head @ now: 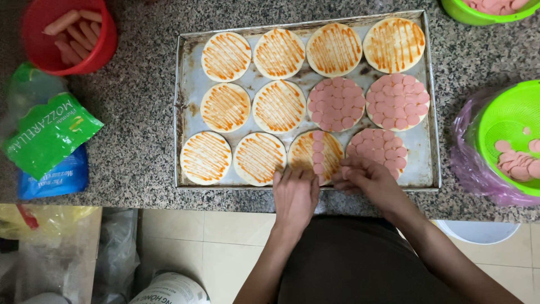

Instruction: The person places sliced meat onto small round dough bases arranged on a baking tray. The person uses a brush to apply sauce to the dough before adding the meat toppings.

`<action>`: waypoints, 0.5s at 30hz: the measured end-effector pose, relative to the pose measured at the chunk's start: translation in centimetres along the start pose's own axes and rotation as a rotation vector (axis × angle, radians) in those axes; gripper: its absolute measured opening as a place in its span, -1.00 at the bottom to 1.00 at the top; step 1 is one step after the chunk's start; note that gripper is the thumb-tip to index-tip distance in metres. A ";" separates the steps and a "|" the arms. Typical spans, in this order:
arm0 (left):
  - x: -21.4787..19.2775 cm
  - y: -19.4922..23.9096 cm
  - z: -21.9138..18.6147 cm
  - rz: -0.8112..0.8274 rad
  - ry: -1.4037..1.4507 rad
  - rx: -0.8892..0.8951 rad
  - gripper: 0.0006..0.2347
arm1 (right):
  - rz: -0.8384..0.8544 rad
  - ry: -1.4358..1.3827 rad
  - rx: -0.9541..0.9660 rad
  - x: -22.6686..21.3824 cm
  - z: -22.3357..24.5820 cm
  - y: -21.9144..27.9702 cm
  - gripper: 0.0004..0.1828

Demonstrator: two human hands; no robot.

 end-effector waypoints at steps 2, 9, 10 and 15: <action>-0.2 0.0 -0.1 -0.007 -0.013 0.001 -0.92 | 0.007 0.005 0.005 -0.4 -0.9 -0.3 -0.58; -2.4 -1.3 -1.6 0.022 0.224 0.043 -0.94 | 0.019 -0.017 0.087 0.9 0.2 0.1 -0.65; -2.8 -1.5 -1.7 0.020 0.222 0.040 -0.94 | 0.023 -0.017 0.087 1.0 0.2 0.0 -0.65; -2.6 -2.2 -3.2 0.066 0.167 0.189 -0.97 | 0.030 0.033 0.091 1.5 0.6 -0.9 -0.66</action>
Point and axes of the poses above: each hand's wrist, its own y-axis away from the middle knuckle, its own x-axis out of the palm, z = x × y, the point moved 10 cm from there along -y, towards the middle knuckle, and after that the axes turned 10 degrees about -x, right-handed, at the moved point
